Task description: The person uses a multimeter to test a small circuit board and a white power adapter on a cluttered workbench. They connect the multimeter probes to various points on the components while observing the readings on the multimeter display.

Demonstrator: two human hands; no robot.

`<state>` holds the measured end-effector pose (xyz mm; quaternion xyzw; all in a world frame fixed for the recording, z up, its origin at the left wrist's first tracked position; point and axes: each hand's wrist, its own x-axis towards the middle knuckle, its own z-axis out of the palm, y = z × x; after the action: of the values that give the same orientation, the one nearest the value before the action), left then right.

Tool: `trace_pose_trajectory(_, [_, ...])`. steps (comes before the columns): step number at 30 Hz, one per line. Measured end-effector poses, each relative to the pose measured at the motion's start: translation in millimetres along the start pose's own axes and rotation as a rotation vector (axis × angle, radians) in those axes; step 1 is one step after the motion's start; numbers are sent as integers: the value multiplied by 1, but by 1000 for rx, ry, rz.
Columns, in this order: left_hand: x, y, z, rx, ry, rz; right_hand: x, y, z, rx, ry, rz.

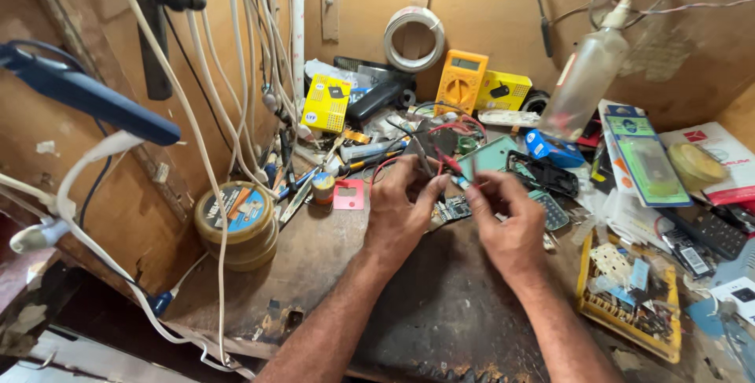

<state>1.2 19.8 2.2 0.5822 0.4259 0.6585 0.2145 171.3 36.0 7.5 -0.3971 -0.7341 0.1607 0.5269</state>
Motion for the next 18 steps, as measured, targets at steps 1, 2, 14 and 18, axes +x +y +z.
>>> trace_pose_trajectory(1, [0, 3, -1, 15, -20, 13, -3, -2, 1, 44, -43, 18])
trace_pose_trajectory(2, [0, 5, -2, 30, -40, 25, -5, -5, 2, 89, -86, 35])
trace_pose_trajectory(14, [57, 0, -10, 281, 94, 9, -4, -4, 3, 45, 61, 35])
trace_pose_trajectory(18, [91, -11, -18, 604, 180, -23, -3, 1, 5, 4, 142, 13])
